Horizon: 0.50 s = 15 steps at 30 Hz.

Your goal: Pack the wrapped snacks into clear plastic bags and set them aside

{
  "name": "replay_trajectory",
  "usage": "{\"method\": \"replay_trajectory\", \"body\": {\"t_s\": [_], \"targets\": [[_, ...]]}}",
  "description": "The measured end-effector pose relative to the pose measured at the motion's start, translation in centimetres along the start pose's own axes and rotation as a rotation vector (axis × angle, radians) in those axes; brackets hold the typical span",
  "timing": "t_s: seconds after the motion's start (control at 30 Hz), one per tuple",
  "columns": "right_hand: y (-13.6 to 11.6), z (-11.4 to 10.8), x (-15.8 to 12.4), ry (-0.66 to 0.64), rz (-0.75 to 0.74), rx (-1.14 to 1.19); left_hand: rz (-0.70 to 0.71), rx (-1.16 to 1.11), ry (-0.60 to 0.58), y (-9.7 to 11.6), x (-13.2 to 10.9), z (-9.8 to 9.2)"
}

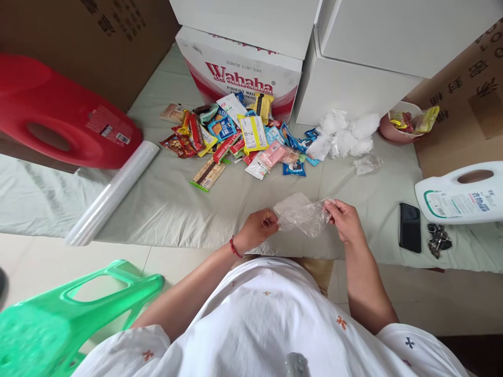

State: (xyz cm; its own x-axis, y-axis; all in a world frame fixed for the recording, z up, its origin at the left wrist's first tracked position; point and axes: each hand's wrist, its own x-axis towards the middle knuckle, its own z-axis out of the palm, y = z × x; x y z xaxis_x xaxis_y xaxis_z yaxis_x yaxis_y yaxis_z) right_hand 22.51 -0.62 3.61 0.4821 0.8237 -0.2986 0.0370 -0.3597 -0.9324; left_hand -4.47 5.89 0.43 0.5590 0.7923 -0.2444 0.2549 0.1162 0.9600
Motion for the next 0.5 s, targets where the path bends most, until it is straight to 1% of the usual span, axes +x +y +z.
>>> {"method": "replay_trajectory", "body": {"t_s": [0.03, 0.1, 0.17, 0.2, 0.27, 0.33, 0.4, 0.43, 0.5], "targets": [[-0.3, -0.3, 0.0, -0.002, 0.027, 0.019, 0.027, 0.042, -0.001, 0.1, -0.1, -0.4], [-0.9, -0.8, -0.1, -0.012, 0.117, 0.132, 0.068, 0.095, -0.003, 0.3, -0.4, -1.1], [-1.5, -1.3, -0.2, -0.071, 0.25, 0.317, 0.079, 0.1, -0.025, 0.4, -0.8, -1.8], [-1.8, -1.6, -0.2, -0.119, 0.316, 0.412, 0.059, 0.077, -0.061, 0.4, -1.0, -2.0], [-2.3, -2.2, -0.1, -0.221, 0.401, 0.573, -0.038, -0.011, -0.184, 0.4, -1.6, -2.4], [-2.9, -2.5, 0.1, -0.281, 0.426, 0.693, -0.185, -0.12, -0.347, 0.4, -2.2, -2.6], [-3.5, -2.1, 0.5, -0.279, 0.426, 0.781, -0.337, -0.227, -0.497, 0.3, -2.9, -2.6], [-3.8, -1.7, 0.8, -0.27, 0.431, 0.81, -0.404, -0.278, -0.554, 0.3, -3.2, -2.5], [-4.5, -0.5, 1.3, -0.259, 0.436, 0.841, -0.51, -0.383, -0.617, 0.3, -3.7, -2.3]]}}
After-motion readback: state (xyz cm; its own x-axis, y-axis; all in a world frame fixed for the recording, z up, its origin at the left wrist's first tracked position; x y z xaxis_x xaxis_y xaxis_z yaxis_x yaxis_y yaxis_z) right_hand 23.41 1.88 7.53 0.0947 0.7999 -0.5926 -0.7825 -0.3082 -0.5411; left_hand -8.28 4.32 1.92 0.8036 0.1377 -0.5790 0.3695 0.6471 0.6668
